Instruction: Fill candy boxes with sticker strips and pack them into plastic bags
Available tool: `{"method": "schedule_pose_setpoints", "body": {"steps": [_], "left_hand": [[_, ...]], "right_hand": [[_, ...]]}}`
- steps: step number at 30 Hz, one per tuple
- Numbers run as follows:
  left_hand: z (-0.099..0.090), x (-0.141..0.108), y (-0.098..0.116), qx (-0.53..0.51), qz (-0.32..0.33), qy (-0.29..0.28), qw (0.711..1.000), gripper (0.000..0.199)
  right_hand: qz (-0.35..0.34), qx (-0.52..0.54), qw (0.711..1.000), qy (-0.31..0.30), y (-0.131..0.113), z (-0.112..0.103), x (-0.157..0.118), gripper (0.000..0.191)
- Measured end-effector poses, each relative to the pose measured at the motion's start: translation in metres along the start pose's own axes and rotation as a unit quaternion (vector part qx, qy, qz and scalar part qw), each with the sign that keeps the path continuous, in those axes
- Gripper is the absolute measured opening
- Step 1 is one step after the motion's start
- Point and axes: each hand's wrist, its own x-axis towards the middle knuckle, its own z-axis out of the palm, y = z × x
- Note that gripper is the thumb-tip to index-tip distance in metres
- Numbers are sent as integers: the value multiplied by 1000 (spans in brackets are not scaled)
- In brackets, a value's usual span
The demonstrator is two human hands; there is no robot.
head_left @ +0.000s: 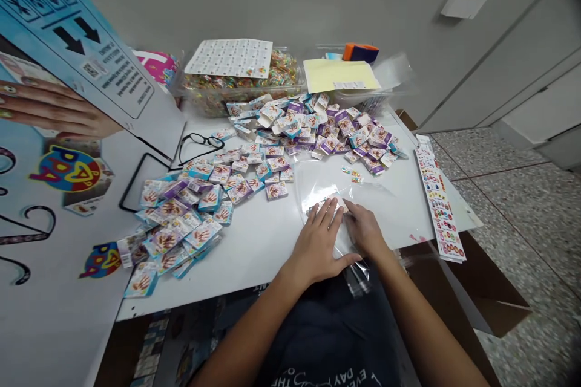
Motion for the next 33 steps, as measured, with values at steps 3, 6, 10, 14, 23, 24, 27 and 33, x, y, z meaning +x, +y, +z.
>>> {"method": "schedule_pose_setpoints", "body": {"steps": [3, 6, 10, 14, 23, 24, 27, 33], "left_hand": [[-2, 0, -3, -4, 5, -5, 1000, 102], [-2, 0, -5, -11, 8, 1, 1000, 102], [1, -3, -9, -23, 20, 15, 999, 101], [5, -6, -15, -37, 38, 11, 999, 101], [14, -5, -18, -71, 50, 41, 995, 96], [14, -5, -18, -75, 47, 43, 995, 96], [14, -5, -17, -69, 43, 49, 996, 92], [13, -6, -16, -53, 45, 75, 995, 89]], "right_hand": [[-4, 5, 1000, 11, 0, 2, -1, 47], [-24, 36, 999, 33, -3, 2, -8, 46], [-6, 56, 994, 96, -13, -4, -45, 38], [-7, 63, 957, 284, -38, -24, -90, 10], [-221, -41, 970, 90, -122, -58, 31, 30], [-220, -74, 972, 38, -130, -49, 57, 36], [-187, -187, 960, -96, -154, -11, 123, 57], [-209, -265, 903, -266, -177, 47, 188, 70]]}}
